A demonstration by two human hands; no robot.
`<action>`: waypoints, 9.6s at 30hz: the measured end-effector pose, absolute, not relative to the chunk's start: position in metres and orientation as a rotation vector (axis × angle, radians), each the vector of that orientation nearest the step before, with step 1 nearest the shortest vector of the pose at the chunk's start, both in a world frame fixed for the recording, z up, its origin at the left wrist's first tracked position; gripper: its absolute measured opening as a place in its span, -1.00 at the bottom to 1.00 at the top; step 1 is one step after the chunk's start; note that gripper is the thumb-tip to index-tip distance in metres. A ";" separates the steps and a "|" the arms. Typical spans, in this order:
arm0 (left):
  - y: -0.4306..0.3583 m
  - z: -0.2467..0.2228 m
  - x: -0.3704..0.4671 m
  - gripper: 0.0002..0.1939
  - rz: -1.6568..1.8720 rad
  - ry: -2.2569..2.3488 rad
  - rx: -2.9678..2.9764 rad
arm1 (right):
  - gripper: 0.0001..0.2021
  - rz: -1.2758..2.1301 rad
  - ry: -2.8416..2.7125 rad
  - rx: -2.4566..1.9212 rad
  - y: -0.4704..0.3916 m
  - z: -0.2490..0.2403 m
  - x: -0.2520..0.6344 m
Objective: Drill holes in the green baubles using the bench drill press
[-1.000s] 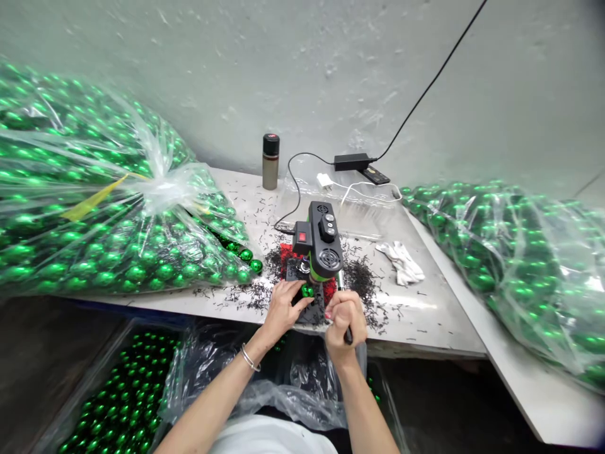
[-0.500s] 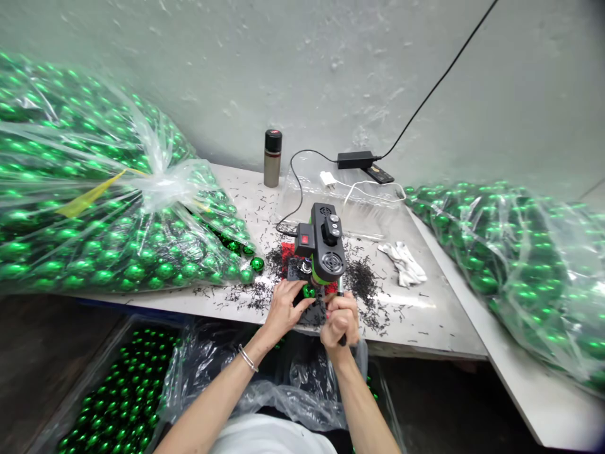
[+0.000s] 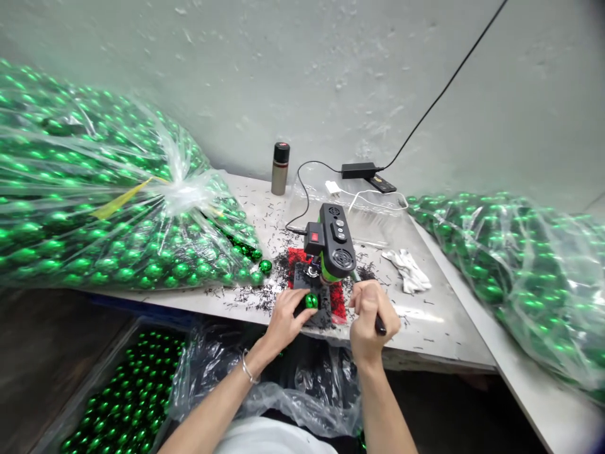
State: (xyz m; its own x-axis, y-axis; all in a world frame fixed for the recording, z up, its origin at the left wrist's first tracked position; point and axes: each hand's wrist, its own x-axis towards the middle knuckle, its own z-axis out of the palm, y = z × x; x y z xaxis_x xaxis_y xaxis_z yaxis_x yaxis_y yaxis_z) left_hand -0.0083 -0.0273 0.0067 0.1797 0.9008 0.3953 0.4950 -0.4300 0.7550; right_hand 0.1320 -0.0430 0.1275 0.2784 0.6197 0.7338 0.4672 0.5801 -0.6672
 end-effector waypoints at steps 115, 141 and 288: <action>0.025 0.042 -0.077 -0.73 0.988 1.861 2.173 | -0.63 0.052 -1.312 -0.989 -0.043 0.113 0.124; 0.007 0.041 -0.022 -0.64 0.947 1.280 1.416 | -0.72 0.075 -1.357 -1.005 -0.047 0.101 0.127; -0.002 0.004 0.001 -0.68 1.196 1.309 2.102 | -0.67 -0.073 -1.430 -0.916 -0.038 0.041 0.133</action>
